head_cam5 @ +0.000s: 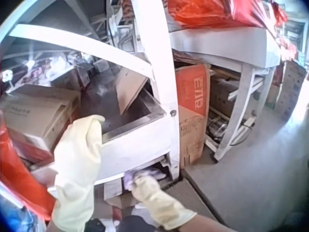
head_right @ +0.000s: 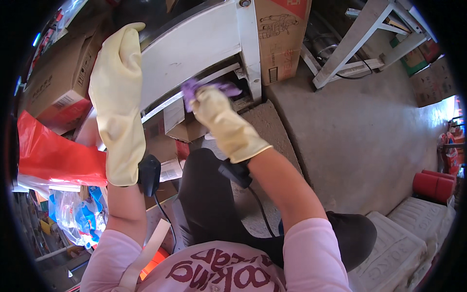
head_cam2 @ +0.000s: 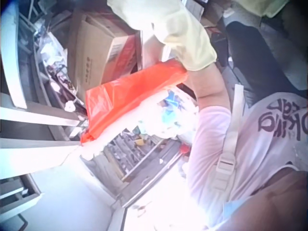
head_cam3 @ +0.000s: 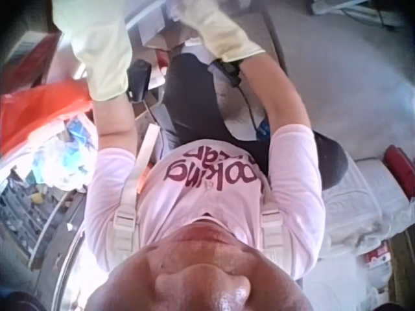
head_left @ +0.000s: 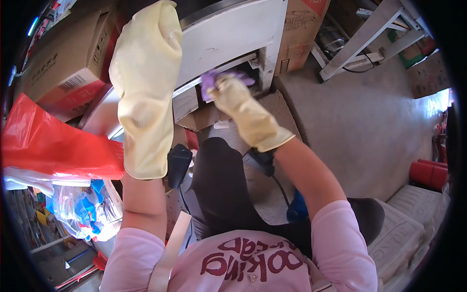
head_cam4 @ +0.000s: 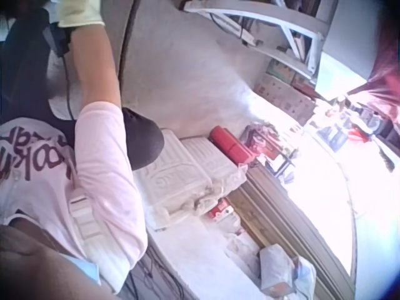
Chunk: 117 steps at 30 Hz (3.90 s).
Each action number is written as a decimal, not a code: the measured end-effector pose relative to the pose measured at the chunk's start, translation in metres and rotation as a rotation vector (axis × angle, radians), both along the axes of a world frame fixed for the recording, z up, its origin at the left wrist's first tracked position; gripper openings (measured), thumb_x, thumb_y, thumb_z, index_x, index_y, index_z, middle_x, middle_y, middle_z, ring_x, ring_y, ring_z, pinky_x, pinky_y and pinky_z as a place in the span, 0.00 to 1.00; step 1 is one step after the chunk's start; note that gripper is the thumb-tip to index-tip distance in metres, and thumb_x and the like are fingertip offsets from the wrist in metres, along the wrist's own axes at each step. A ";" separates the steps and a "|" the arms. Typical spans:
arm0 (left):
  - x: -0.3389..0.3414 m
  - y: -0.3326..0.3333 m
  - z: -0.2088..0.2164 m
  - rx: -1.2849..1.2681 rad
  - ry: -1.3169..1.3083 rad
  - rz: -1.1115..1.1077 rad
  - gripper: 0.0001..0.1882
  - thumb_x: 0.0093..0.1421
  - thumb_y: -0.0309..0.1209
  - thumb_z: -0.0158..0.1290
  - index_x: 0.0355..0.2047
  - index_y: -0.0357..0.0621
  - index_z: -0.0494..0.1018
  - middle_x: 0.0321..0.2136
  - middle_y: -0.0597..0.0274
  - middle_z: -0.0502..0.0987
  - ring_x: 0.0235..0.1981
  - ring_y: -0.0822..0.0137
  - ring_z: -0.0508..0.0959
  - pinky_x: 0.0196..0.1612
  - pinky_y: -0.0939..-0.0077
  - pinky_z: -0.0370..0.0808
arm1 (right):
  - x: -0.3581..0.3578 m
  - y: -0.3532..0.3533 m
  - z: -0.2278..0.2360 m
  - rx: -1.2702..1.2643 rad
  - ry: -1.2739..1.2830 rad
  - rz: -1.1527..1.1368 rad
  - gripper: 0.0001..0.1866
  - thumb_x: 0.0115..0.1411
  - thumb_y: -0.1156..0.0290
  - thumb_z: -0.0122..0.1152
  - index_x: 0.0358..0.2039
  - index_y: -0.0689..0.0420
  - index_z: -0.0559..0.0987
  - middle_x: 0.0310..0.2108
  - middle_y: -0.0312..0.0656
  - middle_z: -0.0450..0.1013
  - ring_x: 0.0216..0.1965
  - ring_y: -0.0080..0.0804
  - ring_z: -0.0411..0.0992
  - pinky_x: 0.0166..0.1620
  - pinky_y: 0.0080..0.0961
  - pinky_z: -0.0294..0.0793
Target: The person is cleaning dust and grime from shelves and products in a shop using a wet cloth.
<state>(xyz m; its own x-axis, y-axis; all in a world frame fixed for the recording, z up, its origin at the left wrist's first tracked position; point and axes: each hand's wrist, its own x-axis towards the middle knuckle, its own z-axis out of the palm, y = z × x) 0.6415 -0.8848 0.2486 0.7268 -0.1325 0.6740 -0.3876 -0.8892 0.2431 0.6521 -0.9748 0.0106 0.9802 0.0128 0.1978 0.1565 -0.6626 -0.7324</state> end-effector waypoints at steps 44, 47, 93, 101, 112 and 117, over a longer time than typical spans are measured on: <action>-0.014 0.024 -0.022 -0.342 -0.234 -0.561 0.13 0.69 0.31 0.51 0.48 0.42 0.80 0.39 0.49 0.84 0.39 0.50 0.84 0.46 0.65 0.78 | -0.069 -0.150 0.080 0.409 0.385 -0.417 0.17 0.67 0.61 0.64 0.40 0.67 0.82 0.31 0.42 0.81 0.30 0.24 0.80 0.39 0.18 0.79; -0.054 0.004 -0.070 -0.389 0.280 -0.713 0.15 0.65 0.26 0.53 0.51 0.36 0.79 0.38 0.43 0.84 0.38 0.51 0.84 0.47 0.68 0.78 | -0.076 -0.150 0.097 0.538 0.446 -0.314 0.20 0.68 0.58 0.64 0.44 0.67 0.81 0.35 0.43 0.82 0.31 0.26 0.81 0.37 0.20 0.80; 0.077 -0.098 -0.301 -0.211 0.966 0.228 0.21 0.71 0.43 0.50 0.52 0.38 0.78 0.47 0.50 0.82 0.48 0.53 0.82 0.49 0.61 0.78 | -0.226 -0.183 0.238 -0.165 0.358 0.101 0.18 0.58 0.71 0.65 0.50 0.53 0.84 0.31 0.41 0.81 0.34 0.44 0.79 0.36 0.33 0.77; -0.033 -0.119 -0.280 -0.031 0.889 -0.322 0.13 0.65 0.33 0.53 0.47 0.47 0.79 0.41 0.45 0.83 0.41 0.38 0.83 0.47 0.50 0.79 | -0.215 -0.174 0.234 -0.158 0.426 0.091 0.18 0.59 0.70 0.65 0.50 0.50 0.84 0.33 0.41 0.82 0.35 0.41 0.80 0.38 0.31 0.77; 0.030 -0.140 -0.303 0.028 0.915 0.139 0.22 0.67 0.42 0.53 0.53 0.39 0.77 0.50 0.42 0.81 0.52 0.49 0.81 0.57 0.52 0.75 | -0.225 -0.182 0.234 -0.155 0.390 0.021 0.18 0.58 0.71 0.66 0.50 0.50 0.85 0.33 0.40 0.82 0.38 0.39 0.80 0.40 0.30 0.78; 0.031 -0.137 -0.358 0.767 1.001 -0.207 0.22 0.69 0.45 0.50 0.51 0.41 0.80 0.53 0.45 0.80 0.56 0.47 0.79 0.60 0.53 0.73 | -0.225 -0.184 0.231 -0.157 0.415 0.046 0.18 0.57 0.72 0.67 0.49 0.52 0.85 0.32 0.40 0.82 0.33 0.41 0.80 0.37 0.30 0.78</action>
